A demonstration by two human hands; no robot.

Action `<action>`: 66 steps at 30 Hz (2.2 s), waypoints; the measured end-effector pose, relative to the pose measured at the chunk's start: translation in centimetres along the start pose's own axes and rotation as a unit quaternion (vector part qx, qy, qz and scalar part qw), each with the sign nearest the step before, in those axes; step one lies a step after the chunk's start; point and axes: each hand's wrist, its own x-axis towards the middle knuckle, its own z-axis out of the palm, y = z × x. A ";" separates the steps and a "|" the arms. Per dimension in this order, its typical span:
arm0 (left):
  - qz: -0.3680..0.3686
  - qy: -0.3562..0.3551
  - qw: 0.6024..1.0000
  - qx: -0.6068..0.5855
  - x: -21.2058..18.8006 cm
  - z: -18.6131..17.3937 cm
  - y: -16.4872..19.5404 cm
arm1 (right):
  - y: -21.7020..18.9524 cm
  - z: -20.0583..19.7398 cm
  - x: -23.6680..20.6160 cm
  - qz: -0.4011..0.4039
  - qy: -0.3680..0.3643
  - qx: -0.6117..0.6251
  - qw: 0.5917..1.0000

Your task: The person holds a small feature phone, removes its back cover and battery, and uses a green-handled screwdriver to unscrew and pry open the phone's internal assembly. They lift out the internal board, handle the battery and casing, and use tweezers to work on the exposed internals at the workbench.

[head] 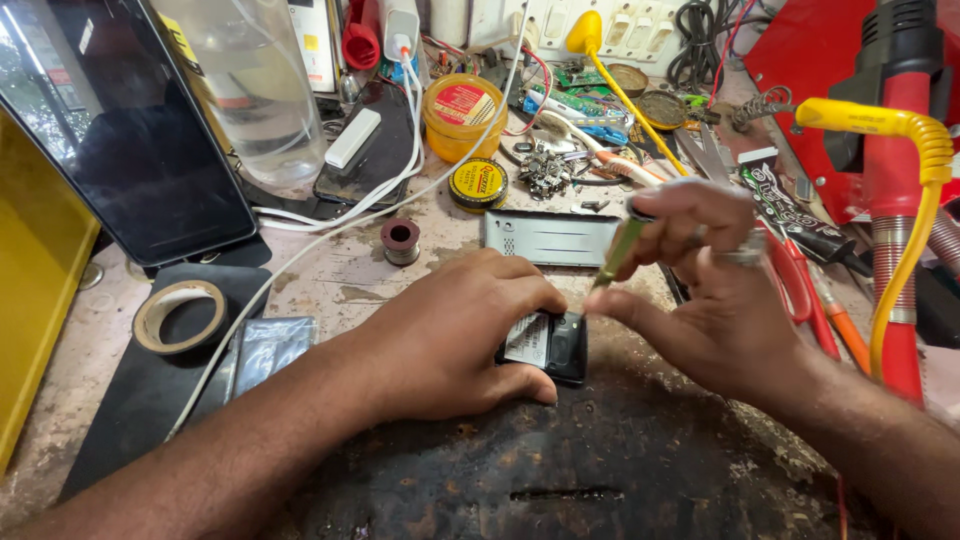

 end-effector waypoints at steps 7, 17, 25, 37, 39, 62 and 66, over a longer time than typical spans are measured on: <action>0.005 0.015 1.000 0.003 0.0 0.4 0.1 | 0.1 -0.3 -0.1 -0.003 -0.033 -0.032 0.999; -0.022 0.040 0.998 0.031 0.0 0.3 -0.4 | 0.0 -1.3 -0.6 0.029 0.046 0.104 0.993; -0.026 0.036 0.999 0.021 0.0 0.1 -0.4 | -0.1 -0.8 -1.5 -0.010 -0.021 0.073 0.997; -0.017 0.040 0.999 0.019 0.0 0.2 -0.9 | -0.1 -0.2 -1.8 -0.090 -0.025 -0.073 0.993; -0.013 0.038 0.999 0.020 0.0 0.2 -0.8 | -0.3 0.0 -1.8 -0.055 -0.050 0.045 0.996; -0.033 -0.012 0.999 0.036 0.2 -0.2 0.1 | -1.7 0.3 -1.3 0.011 0.015 0.094 0.995; -0.043 -0.016 0.999 0.026 0.1 -0.3 0.1 | -1.7 -0.1 -1.2 0.004 -0.036 0.127 0.991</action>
